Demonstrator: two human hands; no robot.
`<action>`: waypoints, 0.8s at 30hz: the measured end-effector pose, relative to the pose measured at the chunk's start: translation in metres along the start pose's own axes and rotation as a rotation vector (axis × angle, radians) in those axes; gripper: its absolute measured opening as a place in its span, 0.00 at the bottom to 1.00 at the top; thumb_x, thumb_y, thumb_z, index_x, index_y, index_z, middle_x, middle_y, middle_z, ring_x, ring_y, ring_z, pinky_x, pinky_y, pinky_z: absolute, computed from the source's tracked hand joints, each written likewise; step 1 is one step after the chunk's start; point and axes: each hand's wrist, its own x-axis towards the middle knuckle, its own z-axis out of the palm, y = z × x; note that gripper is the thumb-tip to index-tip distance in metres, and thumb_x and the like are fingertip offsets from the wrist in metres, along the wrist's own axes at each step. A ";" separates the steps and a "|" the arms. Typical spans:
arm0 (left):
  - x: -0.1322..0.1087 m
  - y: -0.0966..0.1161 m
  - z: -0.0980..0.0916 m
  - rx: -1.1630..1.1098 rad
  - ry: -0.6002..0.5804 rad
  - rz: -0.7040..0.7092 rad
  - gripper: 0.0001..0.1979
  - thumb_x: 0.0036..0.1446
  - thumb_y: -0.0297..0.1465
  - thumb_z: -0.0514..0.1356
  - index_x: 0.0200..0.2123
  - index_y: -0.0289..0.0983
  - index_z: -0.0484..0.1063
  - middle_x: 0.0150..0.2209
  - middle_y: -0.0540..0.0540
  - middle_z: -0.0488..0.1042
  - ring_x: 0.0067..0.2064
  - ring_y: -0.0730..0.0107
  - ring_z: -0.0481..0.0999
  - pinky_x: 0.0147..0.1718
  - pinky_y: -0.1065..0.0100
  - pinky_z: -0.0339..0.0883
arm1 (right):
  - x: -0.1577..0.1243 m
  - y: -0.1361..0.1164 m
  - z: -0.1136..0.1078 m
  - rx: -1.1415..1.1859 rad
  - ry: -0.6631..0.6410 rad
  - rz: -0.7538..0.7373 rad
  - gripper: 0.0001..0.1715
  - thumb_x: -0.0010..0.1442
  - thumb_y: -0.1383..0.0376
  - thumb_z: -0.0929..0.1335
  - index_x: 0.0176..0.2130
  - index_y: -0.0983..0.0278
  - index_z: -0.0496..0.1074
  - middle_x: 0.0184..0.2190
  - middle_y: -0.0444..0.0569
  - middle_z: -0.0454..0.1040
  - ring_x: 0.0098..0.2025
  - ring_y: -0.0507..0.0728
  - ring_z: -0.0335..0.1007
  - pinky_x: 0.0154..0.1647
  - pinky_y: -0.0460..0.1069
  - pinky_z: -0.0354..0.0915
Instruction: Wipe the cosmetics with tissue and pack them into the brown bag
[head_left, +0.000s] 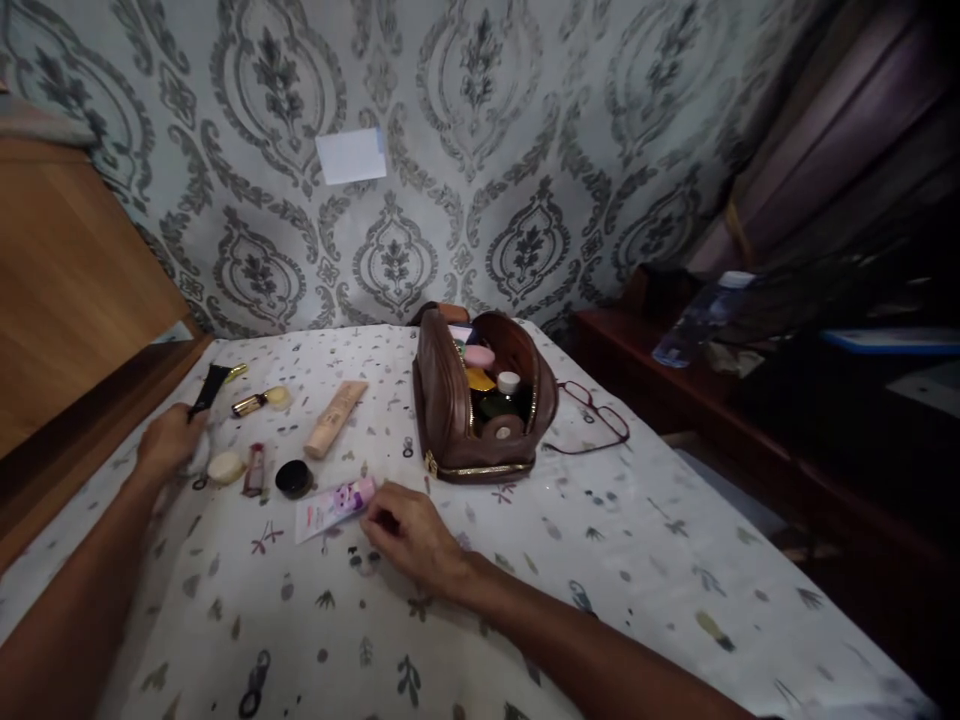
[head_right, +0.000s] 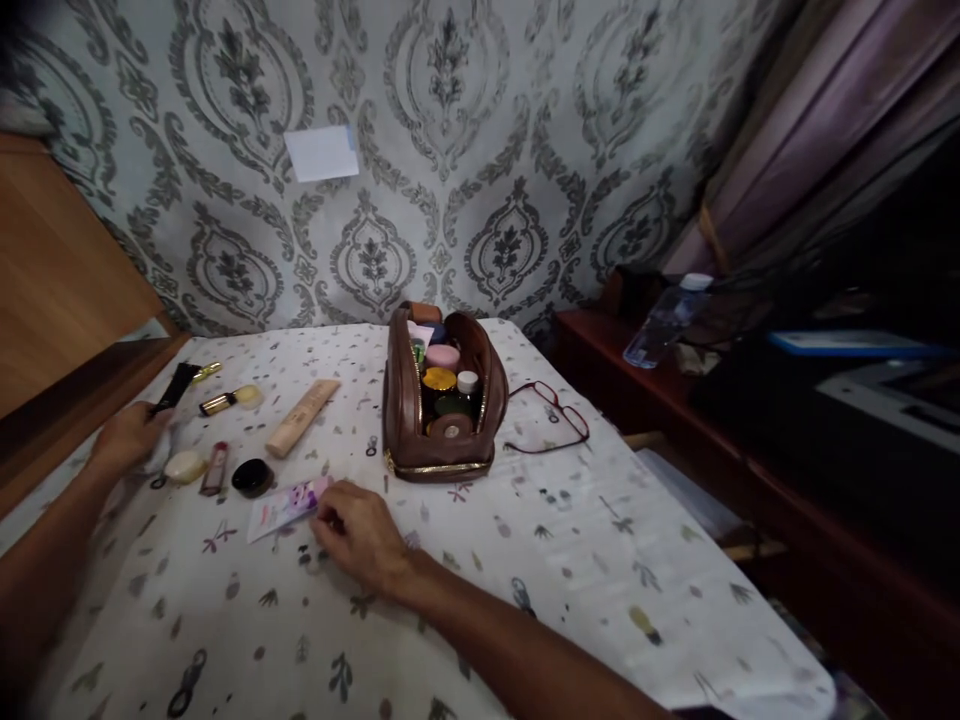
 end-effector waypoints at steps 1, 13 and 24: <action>-0.004 0.005 -0.004 -0.045 -0.017 0.011 0.23 0.55 0.51 0.58 0.23 0.38 0.70 0.15 0.53 0.68 0.17 0.71 0.65 0.16 0.73 0.56 | 0.000 -0.001 -0.001 0.032 0.003 0.015 0.09 0.56 0.73 0.68 0.27 0.63 0.66 0.26 0.41 0.67 0.30 0.51 0.62 0.33 0.46 0.60; -0.102 0.103 -0.064 -0.520 -1.108 0.588 0.17 0.63 0.44 0.59 0.46 0.41 0.80 0.40 0.45 0.79 0.42 0.66 0.78 0.42 0.72 0.70 | -0.013 -0.007 -0.002 0.426 -0.198 0.085 0.09 0.60 0.64 0.70 0.42 0.64 0.75 0.29 0.42 0.71 0.30 0.51 0.66 0.32 0.46 0.63; -0.127 0.094 -0.027 -0.378 -0.664 0.418 0.16 0.64 0.42 0.57 0.50 0.41 0.74 0.49 0.44 0.76 0.48 0.61 0.75 0.45 0.65 0.68 | 0.000 0.003 0.003 -0.074 -0.019 0.009 0.11 0.56 0.76 0.71 0.39 0.63 0.76 0.34 0.47 0.74 0.36 0.55 0.70 0.40 0.49 0.65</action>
